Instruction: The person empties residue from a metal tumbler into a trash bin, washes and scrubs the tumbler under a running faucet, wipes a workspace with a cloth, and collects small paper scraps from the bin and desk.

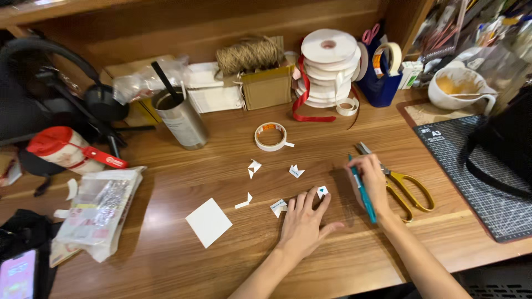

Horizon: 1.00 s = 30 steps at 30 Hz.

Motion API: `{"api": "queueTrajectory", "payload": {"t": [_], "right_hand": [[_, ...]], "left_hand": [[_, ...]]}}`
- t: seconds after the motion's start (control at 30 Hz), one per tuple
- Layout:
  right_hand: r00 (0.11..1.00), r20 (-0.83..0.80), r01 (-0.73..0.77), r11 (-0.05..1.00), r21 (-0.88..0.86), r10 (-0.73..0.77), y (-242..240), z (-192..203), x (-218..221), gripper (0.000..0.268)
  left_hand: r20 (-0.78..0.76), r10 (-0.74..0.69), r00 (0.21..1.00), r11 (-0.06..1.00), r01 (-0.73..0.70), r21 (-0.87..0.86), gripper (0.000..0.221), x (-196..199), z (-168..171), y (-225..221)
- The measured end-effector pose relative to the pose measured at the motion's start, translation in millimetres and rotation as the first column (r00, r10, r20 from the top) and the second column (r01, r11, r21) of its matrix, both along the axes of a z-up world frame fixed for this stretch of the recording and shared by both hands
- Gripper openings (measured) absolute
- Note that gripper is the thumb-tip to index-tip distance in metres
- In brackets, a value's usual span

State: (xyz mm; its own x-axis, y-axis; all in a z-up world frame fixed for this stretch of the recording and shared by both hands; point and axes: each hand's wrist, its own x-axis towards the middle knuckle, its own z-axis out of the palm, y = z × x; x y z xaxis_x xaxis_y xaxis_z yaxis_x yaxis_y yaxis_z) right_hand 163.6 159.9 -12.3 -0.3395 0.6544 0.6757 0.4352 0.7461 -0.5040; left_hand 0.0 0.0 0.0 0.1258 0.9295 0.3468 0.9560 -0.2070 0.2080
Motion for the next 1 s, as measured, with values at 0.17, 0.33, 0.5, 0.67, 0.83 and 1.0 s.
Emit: {"api": "queueTrajectory", "payload": {"t": [0.17, 0.33, 0.5, 0.67, 0.83, 1.0], "right_hand": [[0.997, -0.048, 0.045, 0.986, -0.162, -0.054, -21.7, 20.2, 4.9, 0.019], [0.905, -0.344, 0.067, 0.884, -0.463, -0.249, -58.8, 33.5, 2.3, 0.017], [0.9, 0.089, 0.412, 0.898, 0.153, -0.427, -53.4, 16.3, -3.7, 0.024], [0.935, 0.108, 0.219, 0.792, 0.57, -0.337, -100.4, 47.2, -14.8, 0.041], [0.941, 0.037, 0.298, 0.878, 0.374, -0.336, -124.6, 17.9, -11.9, 0.027], [0.68, -0.724, -0.464, 0.698, -0.545, -0.112, -148.9, 96.0, -5.7, 0.038]], "left_hand": [[-0.124, -0.001, 0.992, 0.998, 0.009, 0.069, 0.077, 1.7, -12.2, 2.2], [0.055, -0.058, 0.997, 0.997, 0.055, 0.051, 0.08, 5.2, 17.6, -12.6], [0.741, 0.243, 0.626, 0.942, 0.031, -0.335, 0.052, 28.3, 67.7, -40.2], [0.962, 0.274, 0.014, 0.914, 0.307, -0.265, 0.04, 76.5, 66.5, -81.5], [-0.135, 0.612, -0.779, 0.691, 0.444, 0.571, 0.036, 76.8, 45.9, -137.5], [0.801, 0.103, -0.59, 0.991, 0.13, -0.032, 0.055, 79.0, 58.3, -185.5]]}}
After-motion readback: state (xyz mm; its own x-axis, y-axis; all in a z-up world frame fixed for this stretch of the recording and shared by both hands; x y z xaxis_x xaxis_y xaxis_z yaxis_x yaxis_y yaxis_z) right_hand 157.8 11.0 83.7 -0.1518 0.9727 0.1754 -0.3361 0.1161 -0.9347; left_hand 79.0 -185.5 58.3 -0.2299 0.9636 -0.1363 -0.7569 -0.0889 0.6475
